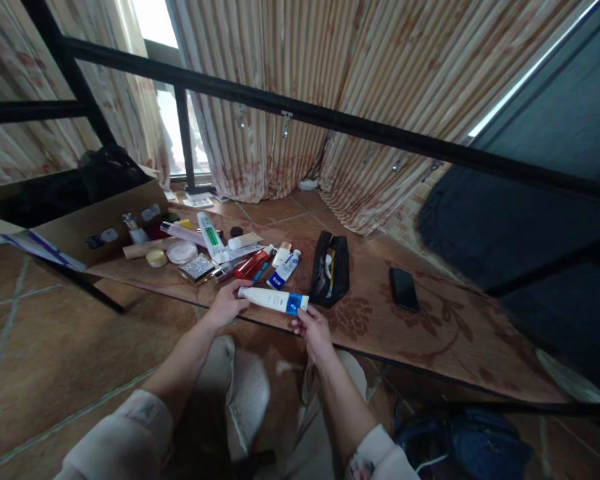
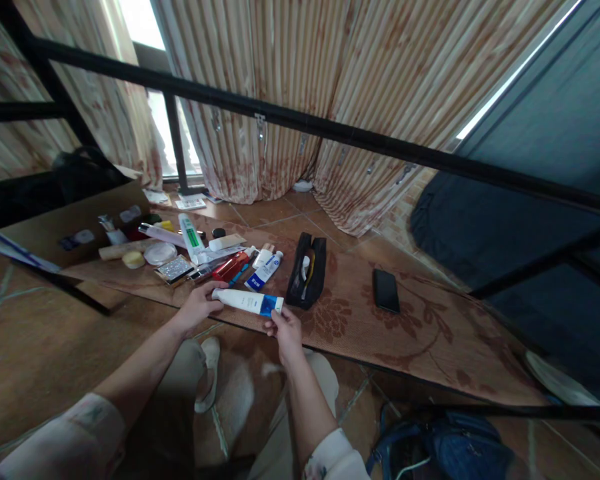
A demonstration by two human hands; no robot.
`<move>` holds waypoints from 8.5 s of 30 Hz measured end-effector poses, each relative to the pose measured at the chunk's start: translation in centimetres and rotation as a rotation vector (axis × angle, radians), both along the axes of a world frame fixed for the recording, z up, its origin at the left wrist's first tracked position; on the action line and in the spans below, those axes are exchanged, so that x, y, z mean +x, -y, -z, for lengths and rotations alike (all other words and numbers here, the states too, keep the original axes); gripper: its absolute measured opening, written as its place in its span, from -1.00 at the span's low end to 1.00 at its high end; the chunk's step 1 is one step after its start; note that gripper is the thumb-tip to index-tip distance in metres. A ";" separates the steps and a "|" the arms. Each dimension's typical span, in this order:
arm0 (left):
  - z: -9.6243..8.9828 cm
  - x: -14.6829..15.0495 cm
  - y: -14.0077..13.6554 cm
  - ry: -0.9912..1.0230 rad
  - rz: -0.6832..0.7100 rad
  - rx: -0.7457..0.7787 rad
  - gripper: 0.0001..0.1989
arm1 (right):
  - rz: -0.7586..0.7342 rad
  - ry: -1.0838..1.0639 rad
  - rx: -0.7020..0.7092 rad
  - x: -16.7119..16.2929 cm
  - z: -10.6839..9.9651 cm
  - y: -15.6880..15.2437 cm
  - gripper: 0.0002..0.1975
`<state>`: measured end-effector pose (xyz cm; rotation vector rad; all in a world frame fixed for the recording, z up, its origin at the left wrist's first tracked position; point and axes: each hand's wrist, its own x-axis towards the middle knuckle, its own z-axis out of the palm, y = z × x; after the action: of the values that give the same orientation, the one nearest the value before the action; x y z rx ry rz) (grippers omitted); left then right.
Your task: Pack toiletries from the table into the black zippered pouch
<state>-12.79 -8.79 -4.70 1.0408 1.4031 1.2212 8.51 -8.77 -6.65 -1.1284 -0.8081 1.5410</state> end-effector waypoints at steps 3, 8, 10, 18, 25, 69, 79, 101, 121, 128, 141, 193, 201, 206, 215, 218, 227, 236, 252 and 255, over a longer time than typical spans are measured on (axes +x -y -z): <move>0.1 -0.1 -0.3 0.005 -0.079 0.023 -0.52 | -0.008 -0.003 -0.012 0.1 0.1 -0.1 -0.67; 0.8 -0.4 -0.8 0.013 -0.192 0.042 -0.56 | -0.003 0.002 -0.035 0.0 0.3 -0.2 -0.66; 1.1 -0.5 -1.0 0.013 -0.221 0.041 -0.56 | 0.000 0.008 -0.041 0.0 0.4 -0.2 -0.66; 1.6 -0.4 -1.6 0.019 -0.256 0.031 -0.67 | -0.040 0.049 -0.011 0.1 0.4 -0.1 -0.69; 1.5 -0.4 -1.7 0.017 -0.261 0.035 -0.67 | -0.044 0.103 0.022 -0.2 0.3 0.1 -0.61; 0.9 -0.4 -1.4 0.127 -0.298 0.002 -0.71 | -0.029 0.276 0.106 -0.4 0.3 0.4 -0.68; 0.5 -0.3 -1.3 0.151 -0.324 0.017 -0.68 | 0.022 0.199 0.041 -0.6 0.7 0.2 -0.48; -1.0 1.0 -2.0 0.539 -0.430 -0.040 -0.92 | -0.008 0.048 0.094 -0.8 1.0 -0.5 -0.63; 0.2 6.6 -1.5 0.543 0.056 -0.129 -0.64 | -0.096 0.257 0.266 -1.3 1.4 -0.1 -0.51; 0.2 6.9 -1.7 0.469 0.083 -0.107 -0.60 | -0.090 0.286 0.246 -1.0 1.2 -0.1 -0.66; 1.1 6.9 -2.3 0.425 -0.014 -0.086 -0.60 | -0.099 0.194 0.157 -1.7 1.4 0.1 -0.70; 1.4 6.5 -2.5 0.391 -0.025 -0.039 -0.61 | -0.113 0.127 0.127 -1.6 1.1 0.0 -0.64; 0.9 6.5 -2.4 0.406 0.001 -0.052 -0.61 | -0.113 0.130 0.124 -1.5 1.5 -0.2 -0.63; 0.5 6.5 -2.1 0.402 0.033 -0.072 -0.64 | -0.116 0.126 0.121 -1.5 1.4 -0.2 -0.61; 0.9 6.5 -2.1 0.373 0.065 -0.096 -0.70 | -0.136 0.120 0.127 -1.5 1.1 -0.2 -0.65; 1.0 6.5 -2.2 0.369 0.065 -0.098 -0.68 | -0.138 0.119 0.124 -1.5 1.0 -0.2 -0.66; 1.3 6.4 -2.2 0.357 0.049 -0.097 -0.69 | -0.148 0.110 0.136 -1.5 0.9 -0.2 -0.66; 1.5 6.4 -2.2 0.360 0.052 -0.096 -0.72 | -0.143 0.107 0.153 -1.6 1.0 -0.1 -0.69; 1.0 6.4 -2.1 0.373 0.083 -0.096 -0.72 | -0.117 0.141 0.138 -1.6 1.1 -0.1 -0.67; 1.1 6.3 -2.1 0.378 0.118 -0.093 -0.73 | -0.117 0.163 0.137 -1.6 0.9 -0.1 -0.66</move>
<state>-6.47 -6.68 -5.84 0.7686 1.0793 1.1818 6.87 -8.67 -7.55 -1.1326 -1.0906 1.4777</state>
